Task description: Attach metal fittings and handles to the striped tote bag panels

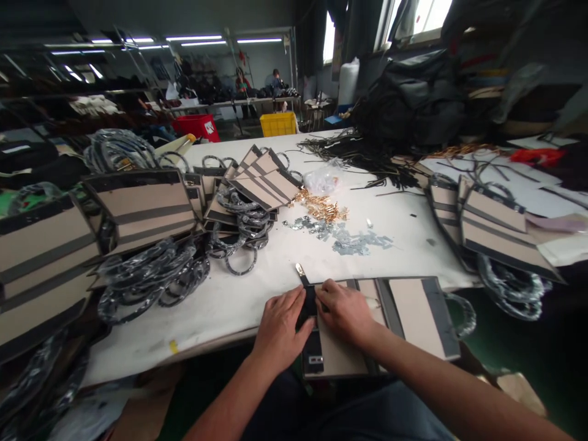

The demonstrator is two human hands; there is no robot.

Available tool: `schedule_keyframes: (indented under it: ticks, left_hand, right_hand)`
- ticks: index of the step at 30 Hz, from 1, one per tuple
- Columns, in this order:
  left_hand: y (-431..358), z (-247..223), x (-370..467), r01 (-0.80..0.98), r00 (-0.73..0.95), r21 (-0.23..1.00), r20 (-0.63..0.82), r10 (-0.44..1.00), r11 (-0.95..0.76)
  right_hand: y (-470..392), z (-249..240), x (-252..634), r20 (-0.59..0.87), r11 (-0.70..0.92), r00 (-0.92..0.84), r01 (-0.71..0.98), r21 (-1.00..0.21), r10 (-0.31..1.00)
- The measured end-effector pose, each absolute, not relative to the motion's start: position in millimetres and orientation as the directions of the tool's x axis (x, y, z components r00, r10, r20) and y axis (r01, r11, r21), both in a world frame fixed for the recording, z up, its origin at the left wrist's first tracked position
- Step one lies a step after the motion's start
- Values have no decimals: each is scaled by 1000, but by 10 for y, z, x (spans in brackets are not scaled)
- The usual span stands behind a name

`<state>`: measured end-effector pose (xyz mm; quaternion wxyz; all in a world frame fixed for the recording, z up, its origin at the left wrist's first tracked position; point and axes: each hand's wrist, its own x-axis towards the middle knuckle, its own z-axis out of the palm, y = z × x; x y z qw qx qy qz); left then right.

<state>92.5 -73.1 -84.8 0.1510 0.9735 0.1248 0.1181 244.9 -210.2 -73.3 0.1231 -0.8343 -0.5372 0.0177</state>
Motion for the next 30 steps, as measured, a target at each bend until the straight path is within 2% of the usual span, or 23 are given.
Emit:
schedule_keyframes:
  ticks: [4, 9, 16, 22, 26, 30]
  left_hand:
    - [-668, -917, 927, 179, 943, 297, 220, 249, -938]
    - [-662, -989, 918, 156, 943, 208, 259, 208, -966]
    - [-679, -1020, 932, 150, 944, 104, 281, 174, -983]
    - [-685, -1001, 914, 161, 945, 113, 268, 186, -981]
    - [-678, -998, 885, 162, 939, 185, 272, 208, -969]
    - [-646, -973, 908, 171, 936, 280, 253, 245, -945]
  right_hand:
    - [-2081, -731, 2462, 105, -395, 425, 891, -224, 899]
    - [-2076, -791, 2479, 103, -381, 406, 903, -200, 908]
    - [-2056, -859, 2534, 113, -278, 300, 944, -176, 947]
    - [-2042, -770, 2541, 108, -264, 290, 942, -206, 951]
    - [-2104, -601, 2868, 100, -374, 412, 888, -268, 906]
    - [-2251, -503, 3557, 73, -651, 683, 718, -246, 727]
